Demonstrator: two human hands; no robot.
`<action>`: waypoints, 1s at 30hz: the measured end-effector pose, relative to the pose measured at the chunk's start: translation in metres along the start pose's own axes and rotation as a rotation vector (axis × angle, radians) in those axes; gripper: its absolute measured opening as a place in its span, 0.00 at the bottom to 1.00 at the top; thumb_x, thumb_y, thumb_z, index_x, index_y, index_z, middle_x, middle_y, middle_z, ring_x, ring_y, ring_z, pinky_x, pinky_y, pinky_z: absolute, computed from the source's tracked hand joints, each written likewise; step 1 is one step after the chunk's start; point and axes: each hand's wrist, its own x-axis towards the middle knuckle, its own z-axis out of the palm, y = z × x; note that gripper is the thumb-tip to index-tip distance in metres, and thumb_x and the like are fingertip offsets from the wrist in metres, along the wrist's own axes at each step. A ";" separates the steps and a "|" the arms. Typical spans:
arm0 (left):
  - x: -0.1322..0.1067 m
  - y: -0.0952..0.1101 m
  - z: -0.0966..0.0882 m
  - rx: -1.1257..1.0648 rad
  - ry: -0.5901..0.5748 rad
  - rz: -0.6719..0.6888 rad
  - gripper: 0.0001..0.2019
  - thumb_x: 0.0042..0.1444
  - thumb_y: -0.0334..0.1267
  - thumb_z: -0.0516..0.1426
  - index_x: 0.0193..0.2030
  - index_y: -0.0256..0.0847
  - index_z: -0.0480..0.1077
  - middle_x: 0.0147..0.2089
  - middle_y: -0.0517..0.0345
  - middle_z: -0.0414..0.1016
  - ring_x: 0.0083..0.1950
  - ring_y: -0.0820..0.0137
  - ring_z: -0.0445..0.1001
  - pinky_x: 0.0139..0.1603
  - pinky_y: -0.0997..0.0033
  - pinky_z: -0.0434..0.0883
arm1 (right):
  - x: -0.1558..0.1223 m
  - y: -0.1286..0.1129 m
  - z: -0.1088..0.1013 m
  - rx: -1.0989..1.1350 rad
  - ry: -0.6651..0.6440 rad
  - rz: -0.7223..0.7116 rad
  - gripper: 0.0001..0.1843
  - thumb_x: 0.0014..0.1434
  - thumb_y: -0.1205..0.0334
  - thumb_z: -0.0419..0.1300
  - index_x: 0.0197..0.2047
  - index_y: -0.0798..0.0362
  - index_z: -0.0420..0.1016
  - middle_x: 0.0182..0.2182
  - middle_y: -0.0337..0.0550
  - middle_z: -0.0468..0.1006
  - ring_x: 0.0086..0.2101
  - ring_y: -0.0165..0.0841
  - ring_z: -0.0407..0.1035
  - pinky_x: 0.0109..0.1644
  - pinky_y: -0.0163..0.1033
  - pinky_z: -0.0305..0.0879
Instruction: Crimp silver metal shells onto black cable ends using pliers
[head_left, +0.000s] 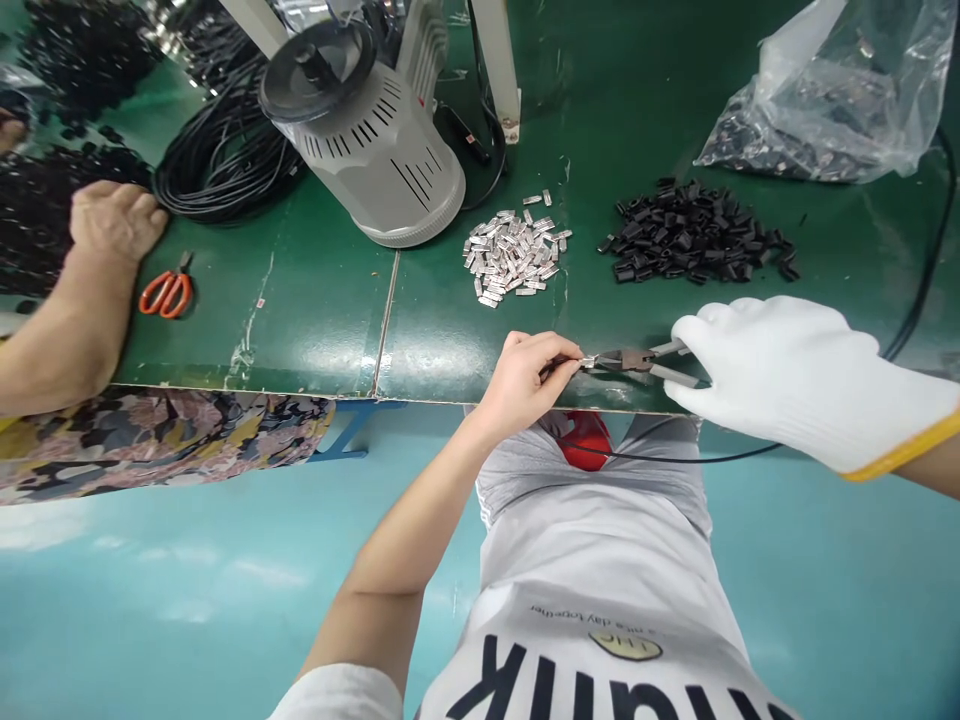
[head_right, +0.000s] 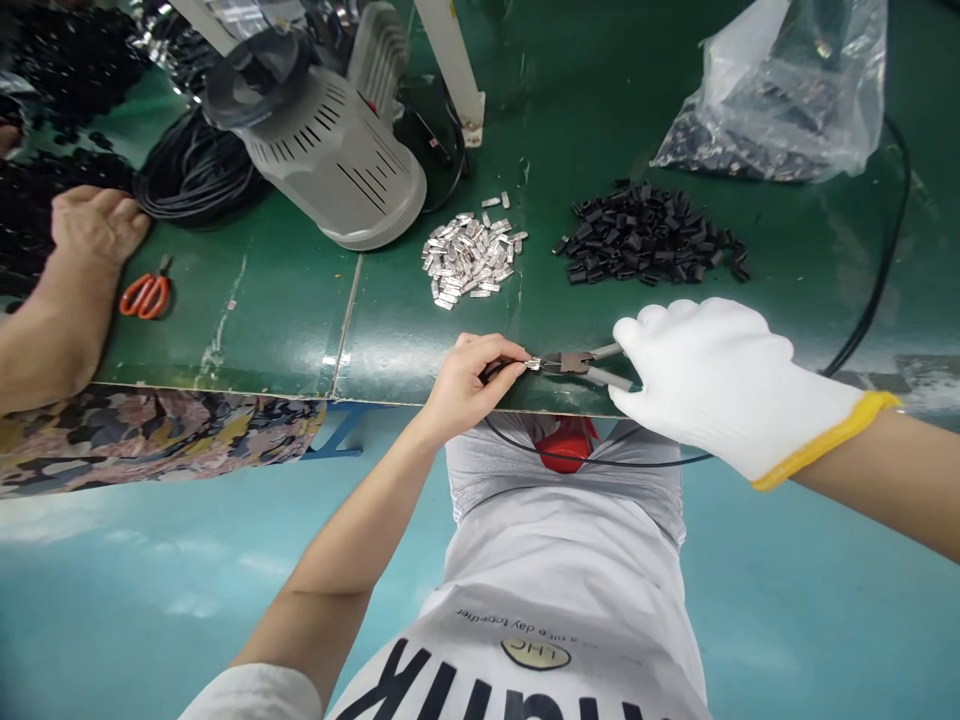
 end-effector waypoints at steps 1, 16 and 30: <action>0.000 0.000 0.000 -0.009 0.005 0.006 0.07 0.74 0.39 0.57 0.46 0.45 0.77 0.44 0.60 0.86 0.43 0.68 0.80 0.58 0.60 0.64 | 0.001 -0.001 -0.001 -0.003 0.001 0.000 0.29 0.66 0.34 0.47 0.41 0.53 0.68 0.35 0.53 0.71 0.32 0.40 0.61 0.36 0.42 0.37; 0.001 0.000 -0.005 -0.076 0.030 0.004 0.06 0.72 0.38 0.58 0.45 0.44 0.77 0.44 0.58 0.86 0.47 0.65 0.81 0.60 0.60 0.68 | 0.014 -0.010 -0.012 0.002 -0.009 -0.050 0.27 0.68 0.38 0.46 0.42 0.55 0.67 0.38 0.55 0.71 0.38 0.44 0.66 0.40 0.43 0.40; 0.003 -0.001 -0.011 -0.088 -0.086 0.030 0.08 0.72 0.39 0.57 0.43 0.45 0.77 0.44 0.59 0.86 0.46 0.65 0.81 0.61 0.57 0.63 | 0.029 -0.001 -0.013 0.036 -0.100 -0.140 0.28 0.63 0.34 0.52 0.44 0.53 0.72 0.36 0.52 0.71 0.33 0.38 0.61 0.41 0.44 0.42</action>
